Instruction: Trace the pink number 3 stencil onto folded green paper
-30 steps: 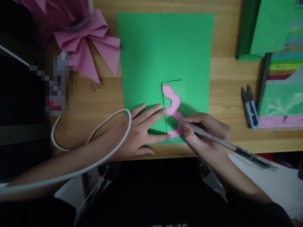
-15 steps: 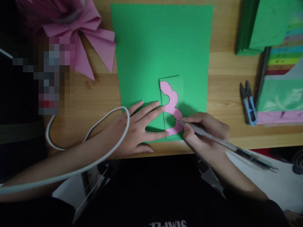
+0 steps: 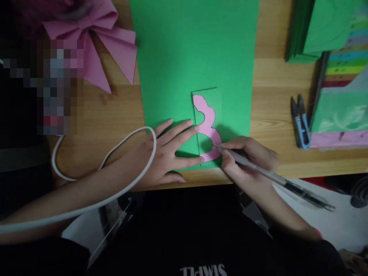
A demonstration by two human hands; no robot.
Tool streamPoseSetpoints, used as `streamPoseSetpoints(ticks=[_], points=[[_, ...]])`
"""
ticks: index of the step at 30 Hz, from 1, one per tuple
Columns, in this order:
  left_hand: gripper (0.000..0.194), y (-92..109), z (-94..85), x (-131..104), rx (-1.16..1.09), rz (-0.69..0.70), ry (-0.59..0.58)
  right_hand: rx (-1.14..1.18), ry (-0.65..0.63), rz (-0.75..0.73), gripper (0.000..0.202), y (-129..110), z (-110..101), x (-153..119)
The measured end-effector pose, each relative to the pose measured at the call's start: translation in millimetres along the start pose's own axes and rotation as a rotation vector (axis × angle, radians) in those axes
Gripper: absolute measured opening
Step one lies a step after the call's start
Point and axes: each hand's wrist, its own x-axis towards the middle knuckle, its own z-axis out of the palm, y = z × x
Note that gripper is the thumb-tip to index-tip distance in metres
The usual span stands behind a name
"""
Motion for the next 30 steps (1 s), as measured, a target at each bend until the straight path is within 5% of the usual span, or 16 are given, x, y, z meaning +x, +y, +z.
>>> streamPoseSetpoints(ticks=[30], points=[[0.064, -0.6, -3.6, 1.2, 0.009, 0.02, -0.026, 0.018, -0.007, -0.032, 0.011, 2.3, -1.0, -5.4]])
